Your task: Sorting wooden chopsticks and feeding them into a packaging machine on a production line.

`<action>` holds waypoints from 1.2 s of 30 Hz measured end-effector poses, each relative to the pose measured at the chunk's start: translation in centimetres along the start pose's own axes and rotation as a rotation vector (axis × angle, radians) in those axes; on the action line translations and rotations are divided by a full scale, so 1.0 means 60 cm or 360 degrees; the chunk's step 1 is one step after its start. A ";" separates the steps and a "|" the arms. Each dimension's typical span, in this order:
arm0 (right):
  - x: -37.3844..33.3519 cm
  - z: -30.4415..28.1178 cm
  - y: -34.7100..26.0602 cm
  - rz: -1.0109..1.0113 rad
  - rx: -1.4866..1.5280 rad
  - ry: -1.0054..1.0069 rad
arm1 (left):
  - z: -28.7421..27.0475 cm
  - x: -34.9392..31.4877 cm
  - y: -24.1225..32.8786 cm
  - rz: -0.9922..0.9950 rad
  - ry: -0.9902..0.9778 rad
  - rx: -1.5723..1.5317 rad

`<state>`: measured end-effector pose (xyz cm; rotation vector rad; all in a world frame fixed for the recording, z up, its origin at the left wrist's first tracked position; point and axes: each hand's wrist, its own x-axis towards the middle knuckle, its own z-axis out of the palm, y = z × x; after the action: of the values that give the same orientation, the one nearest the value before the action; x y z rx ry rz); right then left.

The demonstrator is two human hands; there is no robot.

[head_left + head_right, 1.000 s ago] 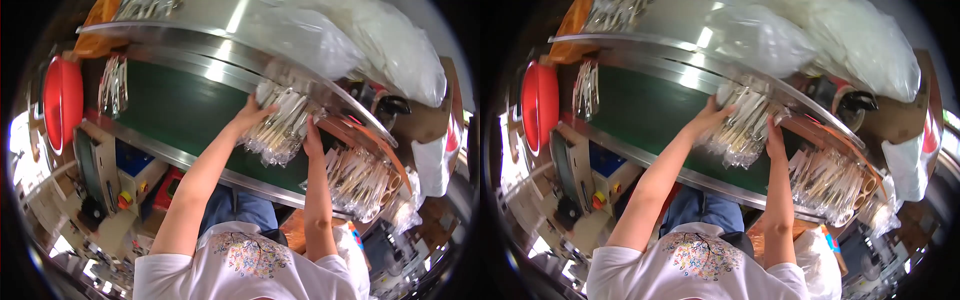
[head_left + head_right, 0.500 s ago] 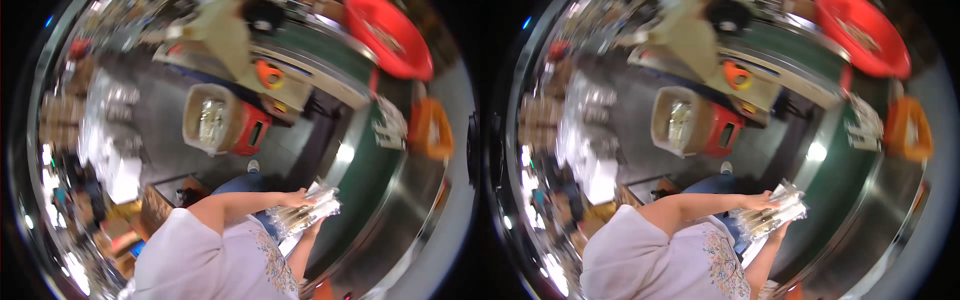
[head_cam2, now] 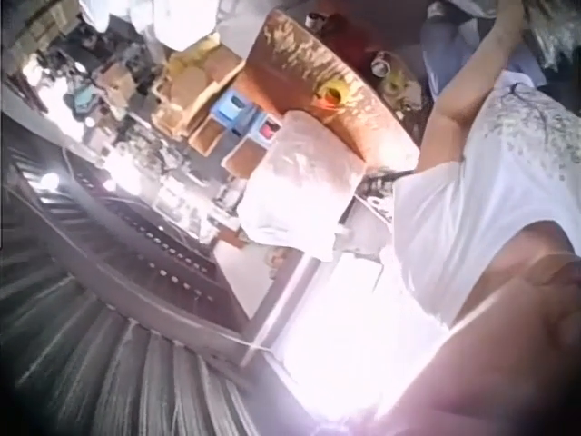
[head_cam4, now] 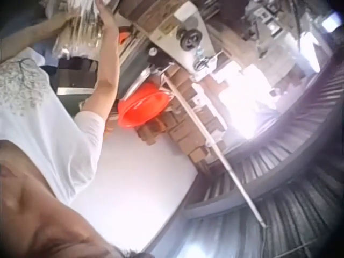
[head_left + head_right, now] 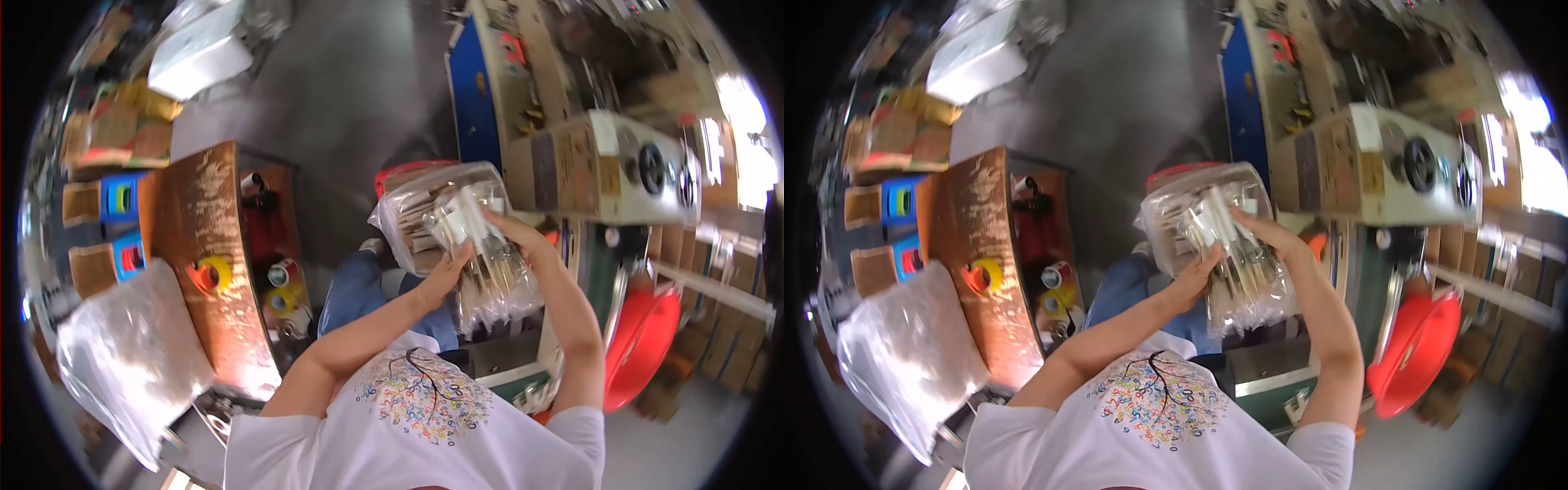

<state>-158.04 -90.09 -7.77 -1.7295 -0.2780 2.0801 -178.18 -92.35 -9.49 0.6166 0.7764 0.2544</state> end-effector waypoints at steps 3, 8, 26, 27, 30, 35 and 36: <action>0.067 0.069 -0.096 0.0485 -0.0799 -0.0400 | 0.030 0.028 -0.058 0.0032 0.0347 -0.1347; 0.259 0.189 -0.100 0.0100 -0.2364 -0.0858 | 0.009 0.132 -0.143 0.0301 0.1291 -0.1601; 0.261 0.048 0.045 -0.1143 -0.3252 0.0405 | -0.234 0.174 -0.084 0.0144 0.0637 0.3476; 0.263 0.047 0.040 -0.1050 -0.3263 0.0365 | -0.232 0.185 -0.085 0.0131 0.0664 0.3444; 0.289 0.009 0.060 -0.0782 -0.3259 0.0224 | -0.196 0.189 -0.078 -0.0007 0.0536 0.3402; 0.247 0.072 0.027 -0.0357 -0.3055 0.0155 | -0.219 0.049 0.104 0.0750 -0.0442 0.1940; 0.200 0.115 -0.008 -0.0239 -0.3126 0.0327 | -0.253 0.020 0.144 0.0640 -0.0618 0.1521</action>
<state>-166.33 -83.61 -16.80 -2.3489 -2.8526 1.0653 -188.20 -78.50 -13.31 1.6791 0.3494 0.1069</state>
